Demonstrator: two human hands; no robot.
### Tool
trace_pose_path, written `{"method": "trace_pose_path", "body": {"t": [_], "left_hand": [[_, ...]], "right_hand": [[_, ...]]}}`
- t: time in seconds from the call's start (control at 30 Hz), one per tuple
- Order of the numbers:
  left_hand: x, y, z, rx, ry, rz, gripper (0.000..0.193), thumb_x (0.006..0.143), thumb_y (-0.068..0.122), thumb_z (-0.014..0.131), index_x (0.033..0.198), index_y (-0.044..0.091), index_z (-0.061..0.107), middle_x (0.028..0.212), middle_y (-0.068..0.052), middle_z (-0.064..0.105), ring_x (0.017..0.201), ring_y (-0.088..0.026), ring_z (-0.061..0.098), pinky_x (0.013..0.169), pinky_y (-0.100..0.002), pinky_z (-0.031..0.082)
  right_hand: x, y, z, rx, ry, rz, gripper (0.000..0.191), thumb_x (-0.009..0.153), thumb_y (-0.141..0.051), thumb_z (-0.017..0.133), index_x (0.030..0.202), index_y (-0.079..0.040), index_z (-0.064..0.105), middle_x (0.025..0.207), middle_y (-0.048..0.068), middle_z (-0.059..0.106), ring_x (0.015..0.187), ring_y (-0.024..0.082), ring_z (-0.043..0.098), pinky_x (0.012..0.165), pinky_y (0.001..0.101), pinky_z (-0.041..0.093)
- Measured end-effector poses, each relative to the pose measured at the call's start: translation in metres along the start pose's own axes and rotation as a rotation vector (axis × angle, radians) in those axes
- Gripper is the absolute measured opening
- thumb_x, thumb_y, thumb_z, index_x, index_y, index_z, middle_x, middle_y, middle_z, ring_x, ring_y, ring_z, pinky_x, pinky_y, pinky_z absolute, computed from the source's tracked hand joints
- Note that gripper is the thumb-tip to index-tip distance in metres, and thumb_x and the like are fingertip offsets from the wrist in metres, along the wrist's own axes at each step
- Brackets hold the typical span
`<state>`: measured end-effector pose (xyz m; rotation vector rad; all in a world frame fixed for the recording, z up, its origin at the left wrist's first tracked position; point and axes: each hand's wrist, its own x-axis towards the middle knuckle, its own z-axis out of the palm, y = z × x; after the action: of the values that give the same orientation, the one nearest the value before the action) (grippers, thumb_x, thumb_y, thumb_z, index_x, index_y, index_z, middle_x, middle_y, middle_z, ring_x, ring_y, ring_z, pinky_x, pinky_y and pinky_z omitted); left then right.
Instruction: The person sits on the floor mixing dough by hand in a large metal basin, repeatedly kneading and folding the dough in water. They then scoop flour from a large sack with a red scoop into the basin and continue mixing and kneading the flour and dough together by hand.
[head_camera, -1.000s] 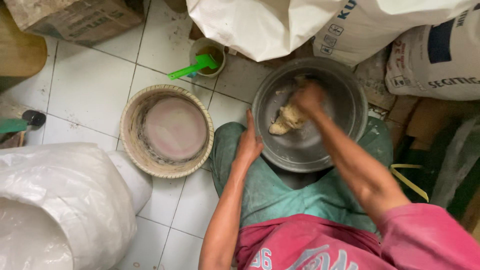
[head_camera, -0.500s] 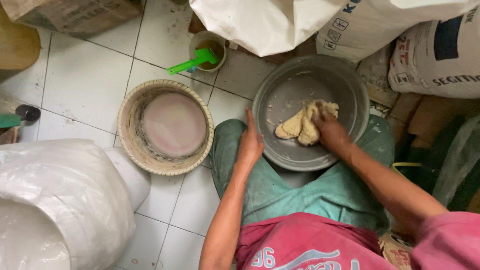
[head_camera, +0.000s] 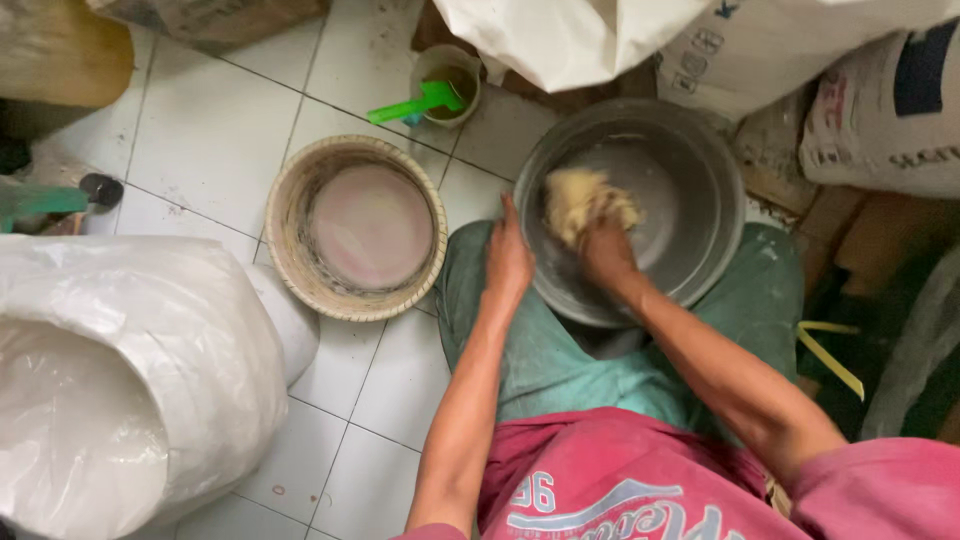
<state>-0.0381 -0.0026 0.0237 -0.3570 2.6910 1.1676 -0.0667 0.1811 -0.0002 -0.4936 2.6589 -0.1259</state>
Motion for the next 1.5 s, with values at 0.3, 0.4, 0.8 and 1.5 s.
{"method": "trace_pose_path", "body": {"t": [0.3,0.4,0.8,1.5], "left_hand": [[-0.038,-0.011,-0.066,-0.071,0.266,0.130,0.061,0.081,-0.001,0.075,0.140,-0.002,0.058,0.130,-0.023,0.063,0.122,-0.042,0.055,0.107,-0.049,0.039],[-0.096,-0.049,-0.080,-0.493,0.418,-0.230,0.042,0.095,0.005,0.068,0.136,-0.001,0.063,0.126,-0.017,0.068,0.117,-0.031,0.063,0.104,-0.041,0.048],[-0.094,-0.161,-0.084,-1.685,0.417,-0.590,0.056,0.094,0.027,0.074,0.139,-0.001,0.054,0.123,-0.014,0.069,0.110,-0.029,0.067,0.092,-0.043,0.057],[-0.111,-0.151,-0.125,-1.719,0.405,-0.454,0.034,0.086,-0.002,0.068,0.120,-0.002,0.062,0.112,-0.013,0.070,0.100,-0.026,0.071,0.087,-0.040,0.061]], "right_hand": [[-0.019,-0.002,0.020,-0.054,-0.080,-0.317,0.017,0.088,-0.016,0.065,0.085,-0.004,0.076,0.085,0.021,0.075,0.084,0.036,0.073,0.070,0.0481,0.059],[0.007,0.007,0.018,0.204,-0.088,-0.143,0.018,0.078,-0.017,0.075,0.084,0.000,0.076,0.086,0.024,0.074,0.083,0.038,0.072,0.072,0.0503,0.058],[-0.067,0.041,-0.010,0.681,0.124,0.255,0.060,0.088,-0.013,0.073,0.145,-0.006,0.057,0.128,0.025,0.065,0.115,0.046,0.063,0.090,0.0531,0.054],[0.022,0.016,-0.008,0.289,0.097,0.119,0.059,0.077,-0.026,0.086,0.132,-0.021,0.068,0.139,0.023,0.059,0.115,0.046,0.064,0.096,0.0545,0.052]]}}
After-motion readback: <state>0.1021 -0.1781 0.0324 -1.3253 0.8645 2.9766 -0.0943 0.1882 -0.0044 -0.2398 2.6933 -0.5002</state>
